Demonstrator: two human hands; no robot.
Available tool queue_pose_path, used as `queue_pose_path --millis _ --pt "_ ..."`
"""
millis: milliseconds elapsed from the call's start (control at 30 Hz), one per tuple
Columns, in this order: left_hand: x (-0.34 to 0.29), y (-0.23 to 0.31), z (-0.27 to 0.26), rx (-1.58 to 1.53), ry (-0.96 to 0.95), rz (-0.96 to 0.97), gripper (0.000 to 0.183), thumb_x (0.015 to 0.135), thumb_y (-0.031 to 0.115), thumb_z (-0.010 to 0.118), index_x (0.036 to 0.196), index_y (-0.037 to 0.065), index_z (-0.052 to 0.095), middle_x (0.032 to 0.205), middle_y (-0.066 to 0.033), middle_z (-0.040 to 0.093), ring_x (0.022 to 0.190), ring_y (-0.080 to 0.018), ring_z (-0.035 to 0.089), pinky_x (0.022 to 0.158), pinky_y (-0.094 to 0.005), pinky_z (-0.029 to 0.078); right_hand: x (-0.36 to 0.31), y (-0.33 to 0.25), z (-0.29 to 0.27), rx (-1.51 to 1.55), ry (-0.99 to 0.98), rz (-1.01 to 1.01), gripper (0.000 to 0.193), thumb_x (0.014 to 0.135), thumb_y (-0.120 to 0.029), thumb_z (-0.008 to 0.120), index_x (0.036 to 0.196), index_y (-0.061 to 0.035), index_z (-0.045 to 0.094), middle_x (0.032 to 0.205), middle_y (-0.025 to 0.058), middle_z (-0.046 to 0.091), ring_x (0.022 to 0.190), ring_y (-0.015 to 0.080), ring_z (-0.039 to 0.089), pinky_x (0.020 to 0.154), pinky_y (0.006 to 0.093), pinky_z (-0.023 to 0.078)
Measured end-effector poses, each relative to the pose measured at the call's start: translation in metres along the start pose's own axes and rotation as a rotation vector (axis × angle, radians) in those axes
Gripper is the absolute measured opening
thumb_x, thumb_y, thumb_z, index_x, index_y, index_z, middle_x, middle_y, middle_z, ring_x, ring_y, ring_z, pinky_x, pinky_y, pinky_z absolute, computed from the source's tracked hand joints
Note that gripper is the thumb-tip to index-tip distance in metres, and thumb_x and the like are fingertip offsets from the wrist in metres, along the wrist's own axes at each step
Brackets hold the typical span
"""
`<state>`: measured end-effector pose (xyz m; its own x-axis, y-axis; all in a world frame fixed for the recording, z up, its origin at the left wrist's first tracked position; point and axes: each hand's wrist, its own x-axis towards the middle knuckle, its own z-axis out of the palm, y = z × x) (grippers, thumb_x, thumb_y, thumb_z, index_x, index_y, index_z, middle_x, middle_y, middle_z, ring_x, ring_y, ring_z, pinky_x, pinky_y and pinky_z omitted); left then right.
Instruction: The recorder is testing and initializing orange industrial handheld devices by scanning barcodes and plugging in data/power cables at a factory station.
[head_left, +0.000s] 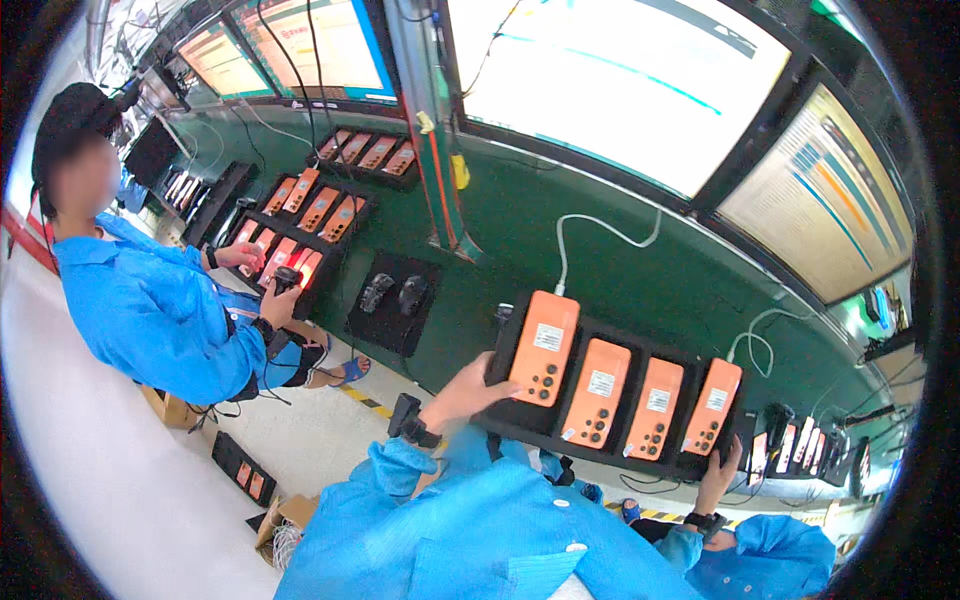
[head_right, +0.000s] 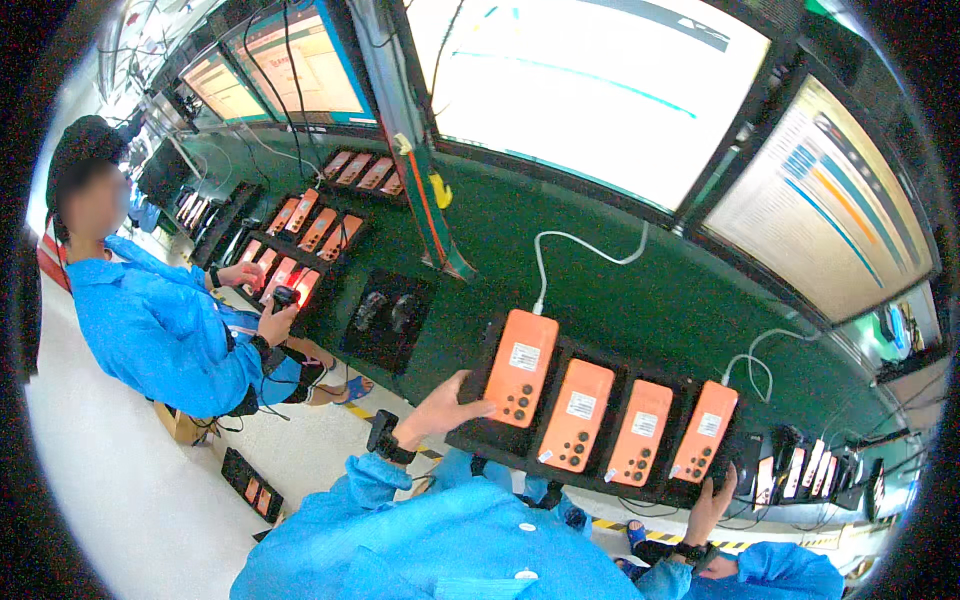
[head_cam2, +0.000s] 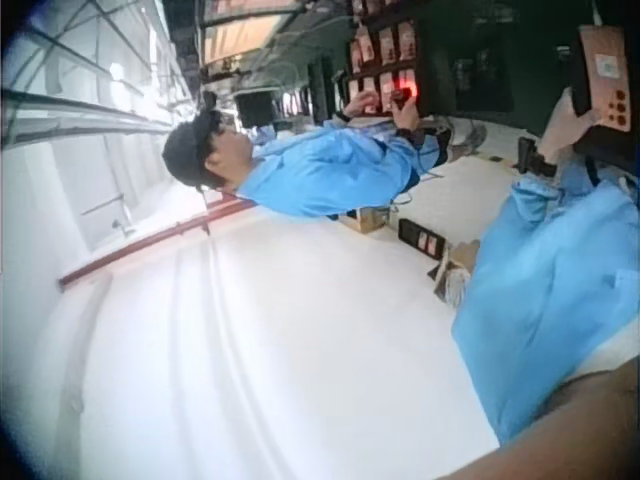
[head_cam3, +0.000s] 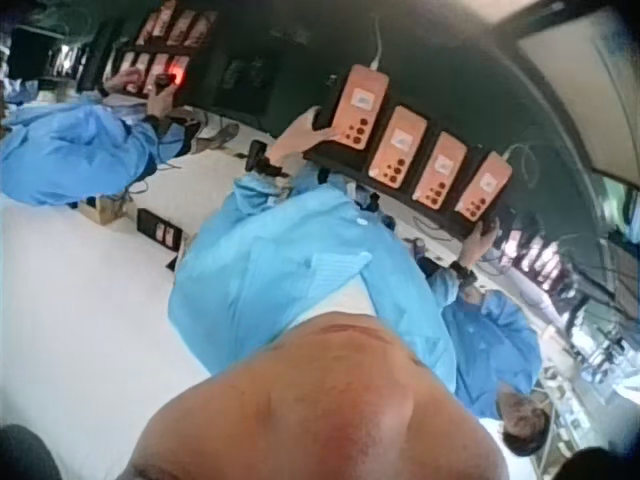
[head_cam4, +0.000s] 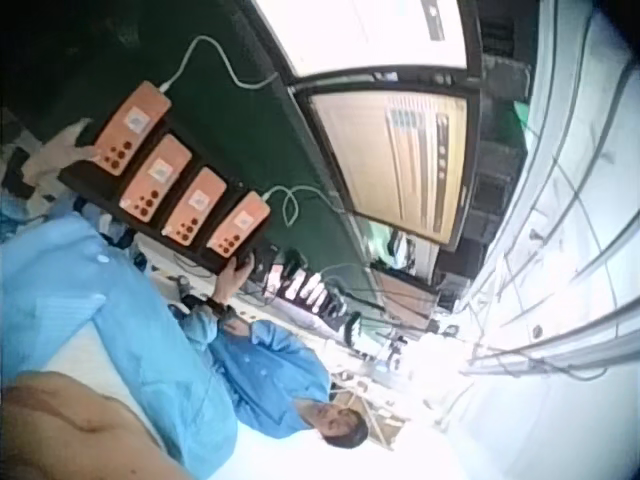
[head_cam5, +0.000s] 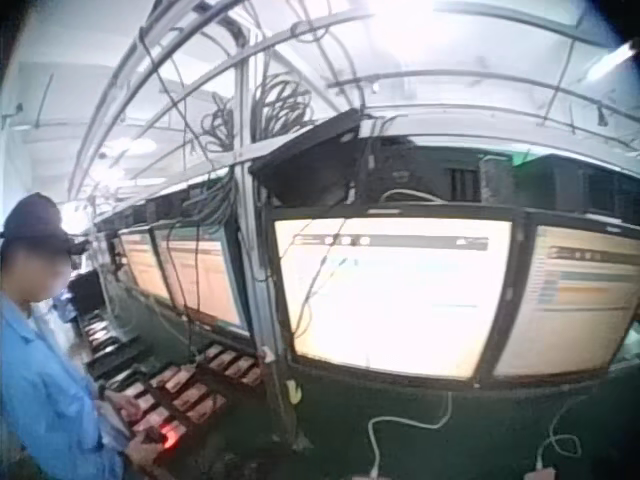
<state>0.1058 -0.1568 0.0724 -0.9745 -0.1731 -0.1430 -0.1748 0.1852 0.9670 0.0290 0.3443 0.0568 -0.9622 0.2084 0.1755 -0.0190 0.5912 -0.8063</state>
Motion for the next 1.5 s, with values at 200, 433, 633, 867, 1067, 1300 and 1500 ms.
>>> queue_pose_path --millis 200,433,633,867,1067,1300,1500 --pt "0.013 0.021 -0.031 0.069 -0.089 -0.072 0.065 0.082 0.036 0.067 0.12 -0.009 0.04 0.105 -0.027 0.06 0.102 -0.035 0.06 0.086 -0.0389 0.046 -0.018 -0.025 0.016 0.031 0.022 0.022 0.05 0.087 0.006 0.047 0.136 0.0008 0.037 0.135 0.0179 0.044 0.122 0.026 0.044 0.104 0.0365 0.033" --pt "0.016 0.021 -0.03 0.138 0.047 -0.031 0.068 0.081 0.031 0.069 0.129 -0.007 0.04 0.123 -0.023 0.053 0.116 -0.0294 0.051 0.099 -0.0371 0.038 -0.029 -0.06 0.02 0.151 0.049 0.143 0.048 0.085 0.005 0.049 0.133 0.0008 0.041 0.128 0.0146 0.05 0.119 0.026 0.046 0.103 0.0361 0.035" --pt "0.003 0.037 -0.013 -0.011 0.167 -0.037 0.047 0.085 0.019 0.067 0.119 -0.006 0.047 0.103 -0.0107 0.061 0.093 -0.016 0.057 0.084 -0.0289 0.046 -0.013 -0.049 0.016 -0.062 0.03 0.033 0.051 0.081 0.006 0.053 0.131 0.0016 0.041 0.129 0.0187 0.05 0.123 0.0287 0.045 0.104 0.0339 0.033" --pt "-0.016 0.054 -0.017 -0.07 0.272 -0.108 0.052 0.086 0.021 0.065 0.124 -0.008 0.044 0.109 -0.0109 0.056 0.093 -0.0153 0.054 0.084 -0.0279 0.044 -0.015 -0.078 0.019 0.094 -0.018 0.035 0.049 0.082 0.004 0.056 0.129 -0.0024 0.043 0.119 0.0198 0.054 0.115 0.0307 0.052 0.098 0.0346 0.038" --pt "-0.021 0.055 -0.022 0.052 0.396 -0.108 0.054 0.087 0.023 0.066 0.124 -0.008 0.045 0.111 -0.0114 0.056 0.094 -0.0161 0.054 0.081 -0.0269 0.045 -0.015 -0.063 0.027 0.093 -0.025 0.031 0.051 0.082 0.004 0.056 0.131 -0.0029 0.042 0.124 0.0199 0.051 0.122 0.0306 0.047 0.102 0.0368 0.035" --pt "-0.011 0.062 -0.026 0.0 0.367 -0.074 0.052 0.087 0.022 0.065 0.125 -0.008 0.044 0.113 -0.0117 0.056 0.098 -0.0162 0.054 0.084 -0.0269 0.044 -0.019 -0.074 0.027 0.086 -0.033 0.1 0.052 0.083 0.004 0.056 0.132 -0.0043 0.042 0.126 0.0205 0.051 0.125 0.0316 0.045 0.103 0.0374 0.035" --pt "0.01 0.067 -0.024 0.04 0.261 -0.071 0.046 0.09 0.019 0.061 0.124 -0.007 0.045 0.114 -0.011 0.056 0.098 -0.0157 0.054 0.085 -0.0269 0.044 -0.02 -0.085 0.029 0.111 -0.032 0.17 0.053 0.082 0.005 0.053 0.133 -0.0047 0.041 0.129 0.0197 0.05 0.125 0.0322 0.045 0.104 0.0369 0.034"
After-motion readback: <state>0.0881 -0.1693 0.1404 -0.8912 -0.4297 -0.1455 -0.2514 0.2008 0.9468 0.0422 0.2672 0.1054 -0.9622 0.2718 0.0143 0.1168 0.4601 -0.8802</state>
